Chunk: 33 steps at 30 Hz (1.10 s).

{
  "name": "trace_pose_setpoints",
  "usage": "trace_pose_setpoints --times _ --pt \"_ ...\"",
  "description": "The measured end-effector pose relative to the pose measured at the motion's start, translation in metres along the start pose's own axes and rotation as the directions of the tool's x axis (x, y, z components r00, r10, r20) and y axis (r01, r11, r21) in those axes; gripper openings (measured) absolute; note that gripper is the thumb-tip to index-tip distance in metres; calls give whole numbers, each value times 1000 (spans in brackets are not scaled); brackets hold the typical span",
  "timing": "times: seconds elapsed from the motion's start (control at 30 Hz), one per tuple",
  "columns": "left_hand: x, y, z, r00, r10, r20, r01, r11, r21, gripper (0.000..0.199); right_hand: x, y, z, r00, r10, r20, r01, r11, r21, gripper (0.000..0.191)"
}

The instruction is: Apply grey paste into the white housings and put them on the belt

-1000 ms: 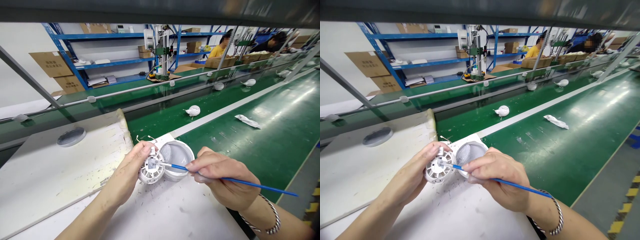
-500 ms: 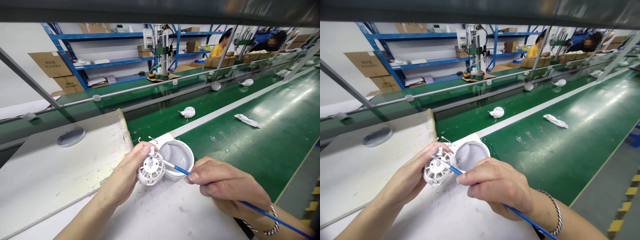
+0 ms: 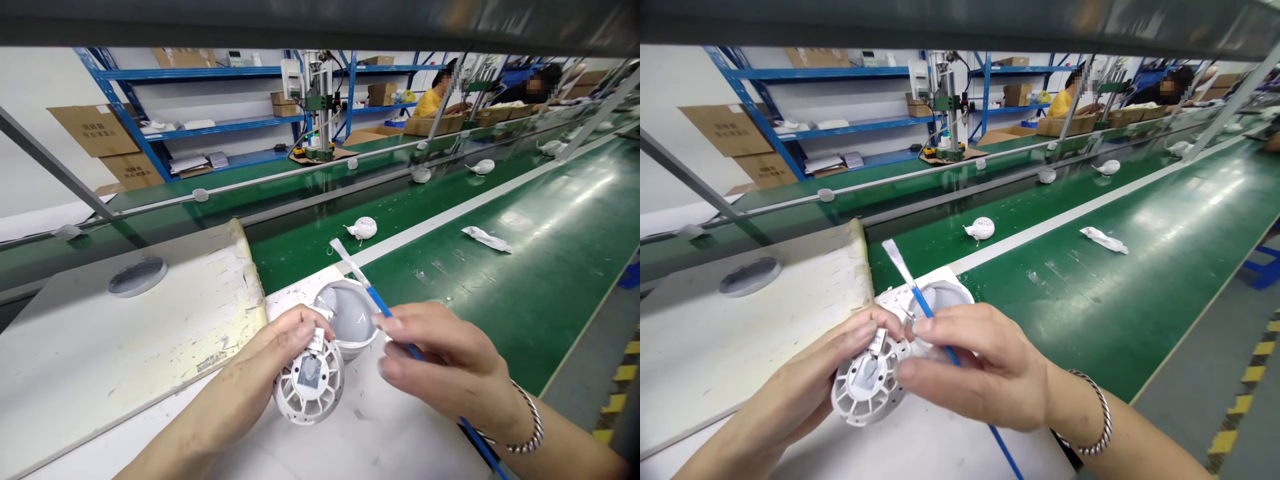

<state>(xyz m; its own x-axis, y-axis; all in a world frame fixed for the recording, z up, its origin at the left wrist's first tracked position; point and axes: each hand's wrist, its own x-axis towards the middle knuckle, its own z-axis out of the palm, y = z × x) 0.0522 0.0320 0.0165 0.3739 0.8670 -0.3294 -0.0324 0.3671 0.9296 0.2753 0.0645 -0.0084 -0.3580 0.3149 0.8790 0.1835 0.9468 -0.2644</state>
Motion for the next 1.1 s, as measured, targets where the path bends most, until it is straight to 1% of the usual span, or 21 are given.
trace_pose_setpoints --times 0.07,0.17,0.23,0.3,0.37,0.47,0.53,0.6,0.7,0.73,0.8,0.87,1.0,1.1 --pt "-5 1 3 999 -11 38 10 1000 2 32 7 0 7 999 -45 9 46 997 -55 23" --pt "-9 2 7 993 32 111 -38 998 55 28 18 -1 14 991 -116 66 119 992 -47 12" --pt "-10 2 8 990 64 127 -82 986 143 28 21 -1 14 978 -175 115 181 982 -50 10" --pt "-10 1 8 991 52 127 -77 977 199 31 20 1 12 961 -224 162 236 970 -61 12" --pt "-10 1 7 990 9 139 -34 983 182 33 18 2 8 947 -250 200 266 962 -58 15" --pt "-10 -2 5 985 -21 173 9 997 75 37 14 2 1 932 -290 218 312 947 -76 18" --pt "-9 -6 6 990 7 142 -5 1000 -12 35 12 0 -3 937 -270 221 299 948 -111 22" --pt "-9 -11 9 997 57 51 -55 997 -48 37 10 -4 -6 946 -222 237 258 957 -136 26" --pt "-8 -18 14 989 131 -72 -132 991 -18 52 7 -9 -7 946 -193 260 234 962 -139 32" --pt "-8 -19 16 985 146 -90 -147 989 -7 53 7 -10 -7 946 -194 259 235 962 -137 33" --pt "-8 -20 16 983 160 -95 -159 987 12 49 7 -11 -6 951 -196 238 230 965 -127 33" --pt "-9 -18 14 986 158 -48 -156 987 34 44 8 -10 -7 958 -186 219 217 968 -127 32" --pt "-10 -12 6 988 110 107 -119 989 83 38 11 -7 -10 959 -186 213 223 961 -162 27" --pt "-10 -9 5 989 72 129 -93 983 161 36 12 -5 -13 951 -207 230 241 961 -134 25"
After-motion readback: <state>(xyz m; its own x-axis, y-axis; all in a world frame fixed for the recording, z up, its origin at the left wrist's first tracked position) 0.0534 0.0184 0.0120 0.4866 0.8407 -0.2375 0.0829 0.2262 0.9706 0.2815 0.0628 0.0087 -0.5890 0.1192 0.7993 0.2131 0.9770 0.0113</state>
